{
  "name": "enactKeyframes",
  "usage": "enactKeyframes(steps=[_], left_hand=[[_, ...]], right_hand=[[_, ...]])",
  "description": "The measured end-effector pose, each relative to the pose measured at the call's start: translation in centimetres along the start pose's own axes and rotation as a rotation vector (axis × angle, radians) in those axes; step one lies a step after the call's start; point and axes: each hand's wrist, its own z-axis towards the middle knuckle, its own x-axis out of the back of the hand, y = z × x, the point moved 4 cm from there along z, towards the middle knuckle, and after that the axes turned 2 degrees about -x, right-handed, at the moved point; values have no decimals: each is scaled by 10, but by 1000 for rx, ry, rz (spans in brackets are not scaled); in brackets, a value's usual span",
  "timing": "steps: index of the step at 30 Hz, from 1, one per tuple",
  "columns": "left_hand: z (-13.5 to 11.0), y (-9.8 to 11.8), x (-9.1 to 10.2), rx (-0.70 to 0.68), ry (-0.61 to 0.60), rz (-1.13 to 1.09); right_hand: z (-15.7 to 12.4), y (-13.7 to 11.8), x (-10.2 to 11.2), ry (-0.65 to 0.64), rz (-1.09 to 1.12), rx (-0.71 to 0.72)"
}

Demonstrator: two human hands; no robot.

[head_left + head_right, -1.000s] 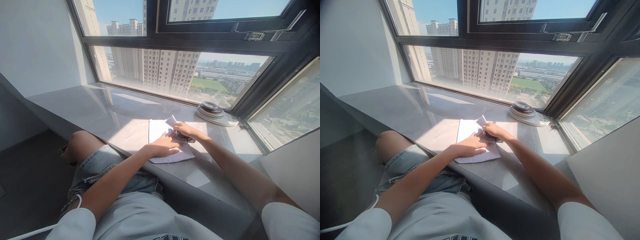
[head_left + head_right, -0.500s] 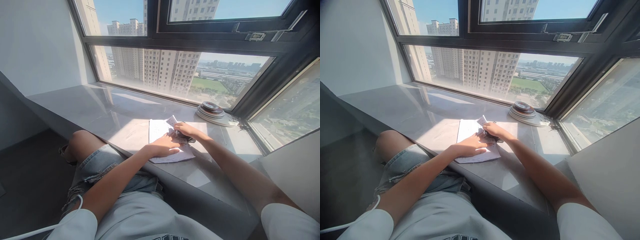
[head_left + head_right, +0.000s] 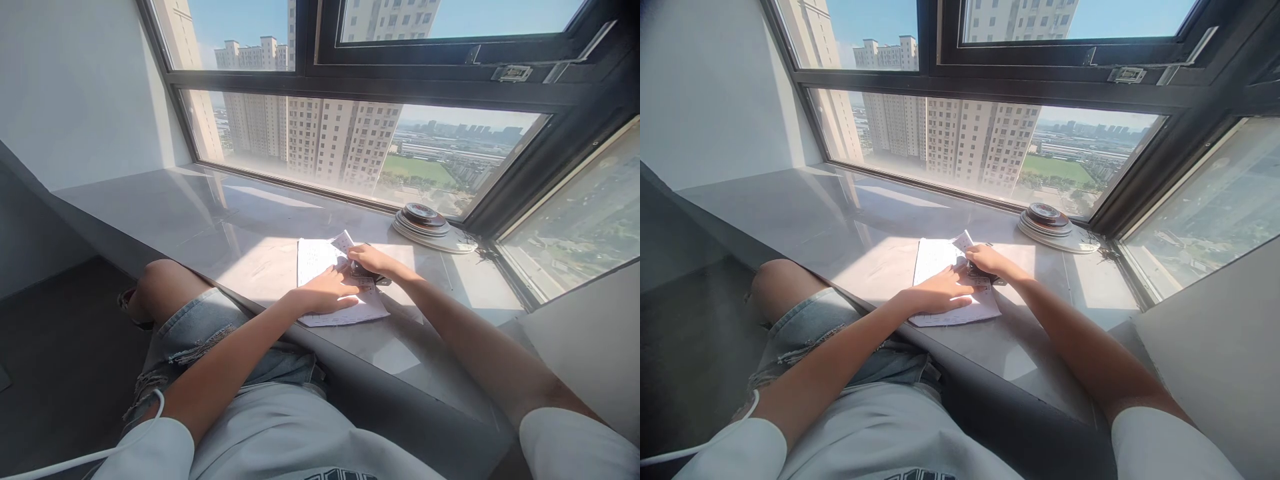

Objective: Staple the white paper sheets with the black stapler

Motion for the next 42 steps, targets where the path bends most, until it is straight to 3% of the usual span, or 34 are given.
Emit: enactKeyframes(steps=[8,22,29,42], left_hand=[[0,-4,-3,-2,14,3],[1,1,3,17,11,-10],[2,-4,-4,32,5,-8],[3,-5,-3,31,-27,37]], right_hand=[[-3,-4,0,0,-37,-17],[-17,-21,-6,86,-385,-97],[-22,-31,-12,80,-567,-1],[-14,-26,-25,141,-665,78]])
